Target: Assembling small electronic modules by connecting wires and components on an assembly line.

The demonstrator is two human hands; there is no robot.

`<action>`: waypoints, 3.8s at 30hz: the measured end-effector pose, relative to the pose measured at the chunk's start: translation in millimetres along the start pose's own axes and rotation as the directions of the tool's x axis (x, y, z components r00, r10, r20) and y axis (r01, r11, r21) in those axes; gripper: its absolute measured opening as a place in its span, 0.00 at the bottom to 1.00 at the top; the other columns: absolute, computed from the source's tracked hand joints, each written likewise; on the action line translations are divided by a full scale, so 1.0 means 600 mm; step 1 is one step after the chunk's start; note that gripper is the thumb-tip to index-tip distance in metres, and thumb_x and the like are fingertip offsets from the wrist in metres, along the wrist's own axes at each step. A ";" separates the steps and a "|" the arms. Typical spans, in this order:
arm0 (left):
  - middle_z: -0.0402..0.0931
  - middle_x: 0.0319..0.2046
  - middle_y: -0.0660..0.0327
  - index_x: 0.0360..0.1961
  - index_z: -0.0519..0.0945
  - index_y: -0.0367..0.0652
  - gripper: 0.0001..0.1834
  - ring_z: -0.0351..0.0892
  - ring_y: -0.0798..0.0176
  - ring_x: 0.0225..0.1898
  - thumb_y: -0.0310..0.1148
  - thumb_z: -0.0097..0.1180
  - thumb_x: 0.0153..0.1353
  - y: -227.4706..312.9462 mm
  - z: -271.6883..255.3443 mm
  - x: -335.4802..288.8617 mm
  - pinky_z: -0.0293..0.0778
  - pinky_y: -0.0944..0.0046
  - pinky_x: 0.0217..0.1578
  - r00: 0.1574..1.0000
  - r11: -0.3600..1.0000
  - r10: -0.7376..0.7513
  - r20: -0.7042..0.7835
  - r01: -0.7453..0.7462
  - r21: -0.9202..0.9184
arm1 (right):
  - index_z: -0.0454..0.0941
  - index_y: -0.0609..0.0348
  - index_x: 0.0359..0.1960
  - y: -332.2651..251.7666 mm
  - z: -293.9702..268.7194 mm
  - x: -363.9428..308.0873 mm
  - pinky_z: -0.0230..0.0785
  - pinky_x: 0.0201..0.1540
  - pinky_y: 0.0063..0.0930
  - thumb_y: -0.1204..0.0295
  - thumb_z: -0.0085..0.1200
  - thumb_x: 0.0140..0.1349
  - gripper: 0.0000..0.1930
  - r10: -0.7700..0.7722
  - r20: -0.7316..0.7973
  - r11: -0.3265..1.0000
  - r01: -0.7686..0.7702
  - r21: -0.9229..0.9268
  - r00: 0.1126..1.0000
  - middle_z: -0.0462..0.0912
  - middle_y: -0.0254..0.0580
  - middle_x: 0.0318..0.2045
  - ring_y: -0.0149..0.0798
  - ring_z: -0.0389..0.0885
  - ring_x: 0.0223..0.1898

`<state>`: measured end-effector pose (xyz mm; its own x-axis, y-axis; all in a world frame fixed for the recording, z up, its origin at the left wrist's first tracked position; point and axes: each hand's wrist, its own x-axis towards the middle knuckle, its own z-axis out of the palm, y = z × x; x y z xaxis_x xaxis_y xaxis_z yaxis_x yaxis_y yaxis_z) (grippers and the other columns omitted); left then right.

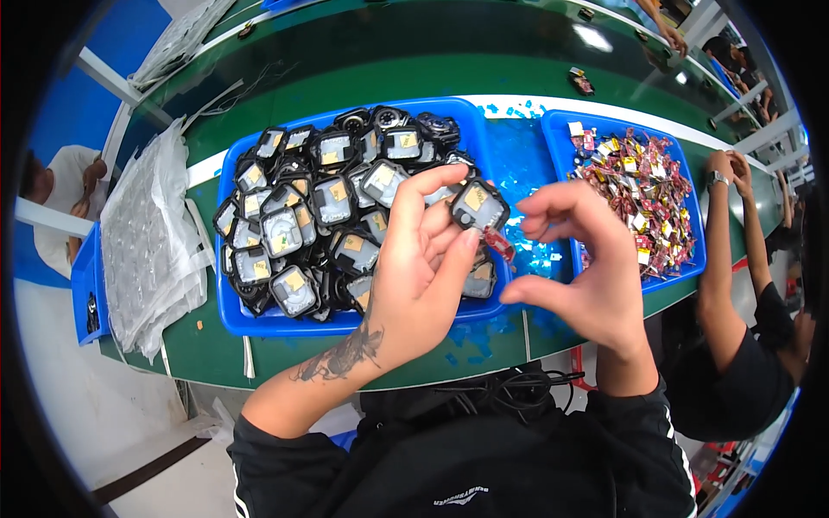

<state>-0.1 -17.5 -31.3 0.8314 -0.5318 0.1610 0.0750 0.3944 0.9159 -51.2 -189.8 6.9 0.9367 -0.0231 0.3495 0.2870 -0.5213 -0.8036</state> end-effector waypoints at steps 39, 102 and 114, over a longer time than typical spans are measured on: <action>0.80 0.35 0.56 0.41 0.80 0.26 0.08 0.83 0.67 0.36 0.21 0.58 0.62 0.000 0.013 -0.015 0.81 0.72 0.38 0.952 0.949 -0.289 -0.098 0.271 -0.160 | 0.62 0.63 0.56 0.032 -0.013 -0.021 0.73 0.39 0.18 0.86 0.52 0.61 0.22 0.052 0.113 0.915 -0.093 0.394 0.992 0.76 0.38 0.36 0.26 0.78 0.39; 0.75 0.45 0.57 0.44 0.82 0.29 0.09 0.79 0.72 0.38 0.21 0.57 0.63 0.017 -0.015 -0.011 0.76 0.75 0.36 0.994 0.981 -0.061 0.091 0.043 0.190 | 0.81 0.64 0.37 0.019 0.001 -0.005 0.73 0.32 0.21 0.84 0.63 0.53 0.10 -0.088 0.073 0.988 0.078 0.134 0.993 0.80 0.40 0.33 0.29 0.79 0.31; 0.72 0.54 0.52 0.68 0.59 0.34 0.30 0.75 0.65 0.54 0.14 0.45 0.64 0.008 -0.002 -0.011 0.72 0.69 0.53 1.000 1.000 -0.024 0.020 0.024 0.011 | 0.80 0.62 0.33 -0.011 0.010 0.001 0.64 0.26 0.20 0.82 0.64 0.52 0.08 0.047 -0.019 0.998 -0.046 0.032 0.999 0.82 0.34 0.26 0.26 0.74 0.25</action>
<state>-4.5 -10.9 -28.3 0.8183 -0.5558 0.1465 0.0886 0.3738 0.9232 -51.4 -181.2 9.7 0.9450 -0.0638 0.3209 0.2498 -0.4925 -0.8337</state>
